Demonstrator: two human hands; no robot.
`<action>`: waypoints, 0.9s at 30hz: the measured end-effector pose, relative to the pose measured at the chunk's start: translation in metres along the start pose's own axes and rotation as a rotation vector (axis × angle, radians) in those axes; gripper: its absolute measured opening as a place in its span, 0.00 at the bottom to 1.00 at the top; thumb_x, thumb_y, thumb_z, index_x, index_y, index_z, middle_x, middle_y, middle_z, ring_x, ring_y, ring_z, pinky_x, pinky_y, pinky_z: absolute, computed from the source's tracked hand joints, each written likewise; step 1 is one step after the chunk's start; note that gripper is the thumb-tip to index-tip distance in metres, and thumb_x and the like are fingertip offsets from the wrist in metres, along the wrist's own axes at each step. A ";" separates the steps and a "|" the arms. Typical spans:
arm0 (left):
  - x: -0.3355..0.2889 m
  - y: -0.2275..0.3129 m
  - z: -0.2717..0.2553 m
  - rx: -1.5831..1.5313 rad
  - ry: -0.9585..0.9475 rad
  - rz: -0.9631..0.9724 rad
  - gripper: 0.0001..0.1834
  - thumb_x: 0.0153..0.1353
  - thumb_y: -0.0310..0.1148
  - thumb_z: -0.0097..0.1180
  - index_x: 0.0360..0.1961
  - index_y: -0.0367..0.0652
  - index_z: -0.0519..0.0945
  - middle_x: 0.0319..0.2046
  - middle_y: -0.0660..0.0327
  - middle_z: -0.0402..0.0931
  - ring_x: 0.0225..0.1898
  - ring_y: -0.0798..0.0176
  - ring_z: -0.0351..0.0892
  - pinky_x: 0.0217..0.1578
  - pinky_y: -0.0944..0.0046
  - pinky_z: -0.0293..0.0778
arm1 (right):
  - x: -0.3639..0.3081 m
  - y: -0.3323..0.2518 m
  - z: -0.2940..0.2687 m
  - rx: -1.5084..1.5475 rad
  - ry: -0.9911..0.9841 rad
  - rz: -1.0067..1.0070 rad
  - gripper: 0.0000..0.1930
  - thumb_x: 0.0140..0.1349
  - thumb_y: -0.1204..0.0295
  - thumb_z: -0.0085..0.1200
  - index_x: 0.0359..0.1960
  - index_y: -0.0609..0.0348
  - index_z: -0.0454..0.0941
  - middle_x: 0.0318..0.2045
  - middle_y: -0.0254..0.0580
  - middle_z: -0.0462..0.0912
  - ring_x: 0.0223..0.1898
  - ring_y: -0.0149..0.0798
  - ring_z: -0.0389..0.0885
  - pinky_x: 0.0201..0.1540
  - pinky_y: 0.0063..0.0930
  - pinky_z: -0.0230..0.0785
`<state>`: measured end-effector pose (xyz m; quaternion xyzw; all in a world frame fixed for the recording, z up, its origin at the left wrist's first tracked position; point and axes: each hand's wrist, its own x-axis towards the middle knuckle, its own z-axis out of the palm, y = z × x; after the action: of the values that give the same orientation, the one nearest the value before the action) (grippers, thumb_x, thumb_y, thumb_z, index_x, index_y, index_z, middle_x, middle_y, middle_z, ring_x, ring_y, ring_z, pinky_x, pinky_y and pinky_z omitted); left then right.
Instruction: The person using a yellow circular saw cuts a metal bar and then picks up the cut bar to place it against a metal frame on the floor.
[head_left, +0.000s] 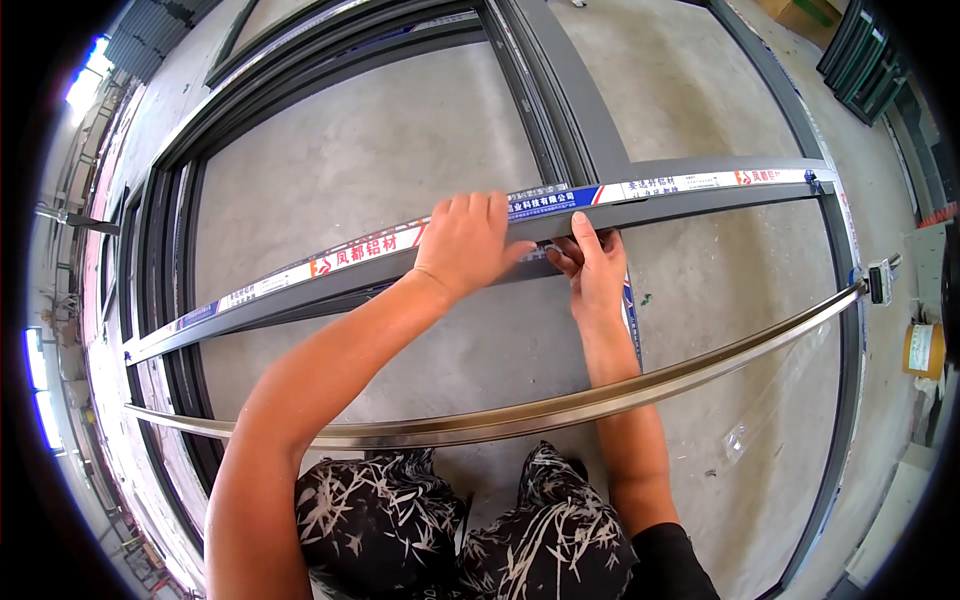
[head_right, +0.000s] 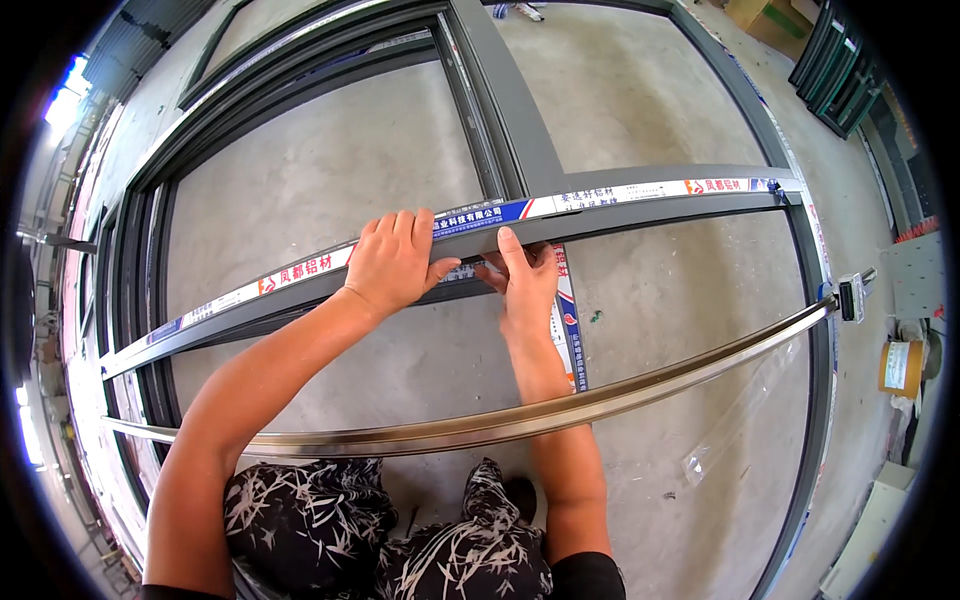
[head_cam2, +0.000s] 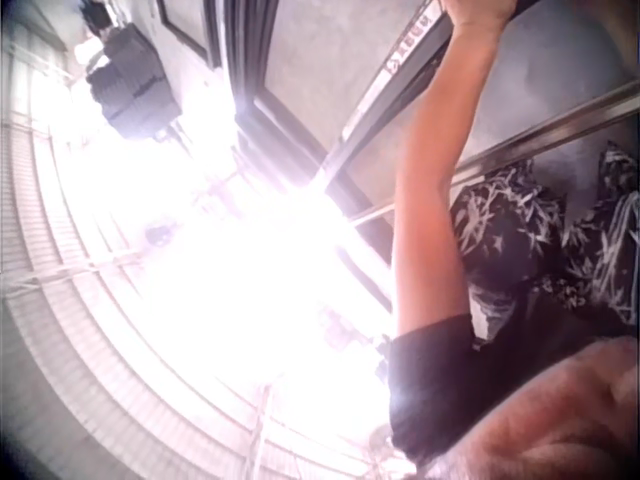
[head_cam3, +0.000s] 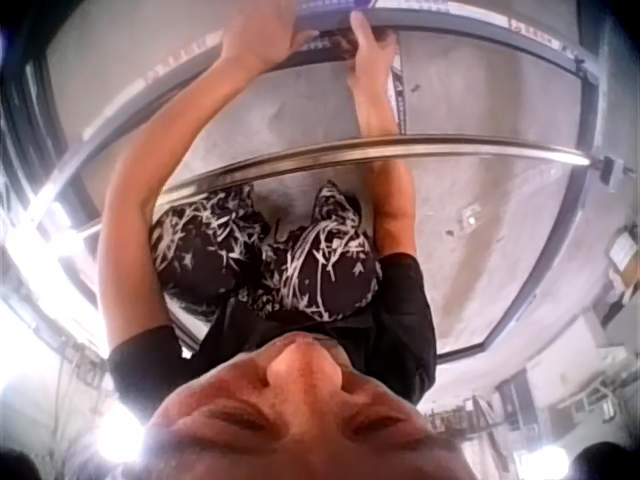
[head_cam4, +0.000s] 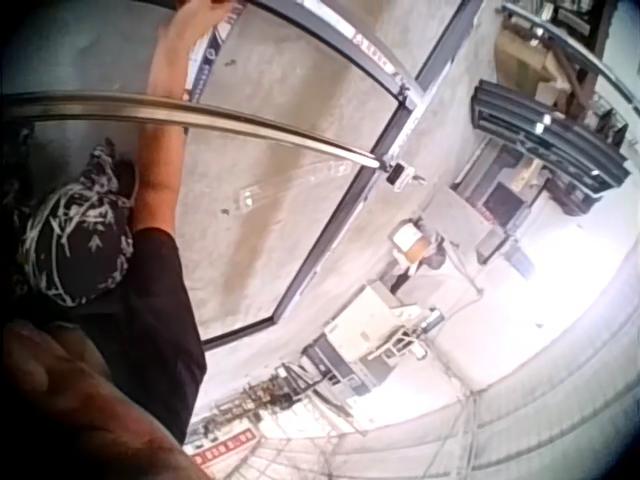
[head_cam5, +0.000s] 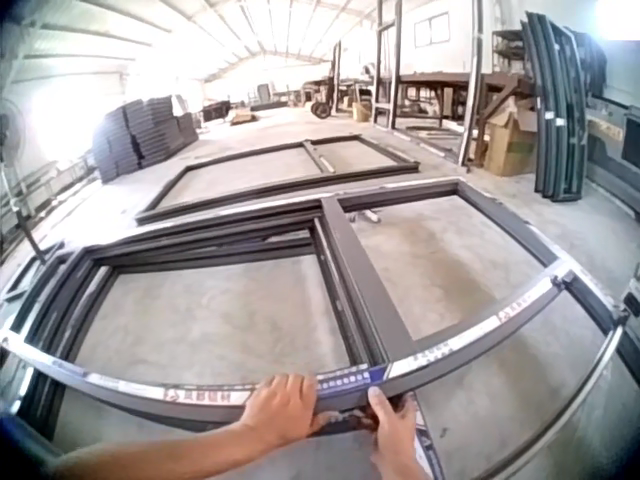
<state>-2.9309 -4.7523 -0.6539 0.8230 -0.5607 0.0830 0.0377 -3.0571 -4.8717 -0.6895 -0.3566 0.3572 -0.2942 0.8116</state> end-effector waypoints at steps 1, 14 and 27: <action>-0.001 -0.001 0.003 0.003 0.006 0.006 0.34 0.59 0.57 0.53 0.49 0.33 0.70 0.35 0.54 0.74 0.37 0.54 0.75 0.38 0.57 0.72 | -0.001 0.001 -0.003 0.022 -0.041 -0.003 0.19 0.63 0.66 0.58 0.50 0.63 0.68 0.43 0.42 0.78 0.40 0.37 0.82 0.34 0.28 0.78; 0.000 -0.001 0.003 -0.041 0.025 -0.013 0.33 0.60 0.56 0.53 0.49 0.33 0.71 0.37 0.54 0.74 0.40 0.53 0.75 0.43 0.55 0.71 | -0.175 -0.150 -0.136 -0.741 -0.167 0.344 0.08 0.63 0.71 0.56 0.37 0.65 0.78 0.28 0.45 0.84 0.28 0.36 0.84 0.27 0.26 0.76; -0.001 0.001 0.010 -0.071 0.041 -0.021 0.31 0.60 0.56 0.53 0.46 0.34 0.71 0.36 0.53 0.74 0.39 0.52 0.75 0.41 0.56 0.72 | 0.103 -0.140 -0.106 -0.166 0.343 0.214 0.16 0.68 0.69 0.51 0.53 0.65 0.69 0.50 0.53 0.74 0.50 0.52 0.74 0.56 0.51 0.70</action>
<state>-2.9312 -4.7535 -0.6637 0.8251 -0.5537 0.0797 0.0794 -3.1130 -5.0666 -0.6691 -0.3272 0.5489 -0.2321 0.7333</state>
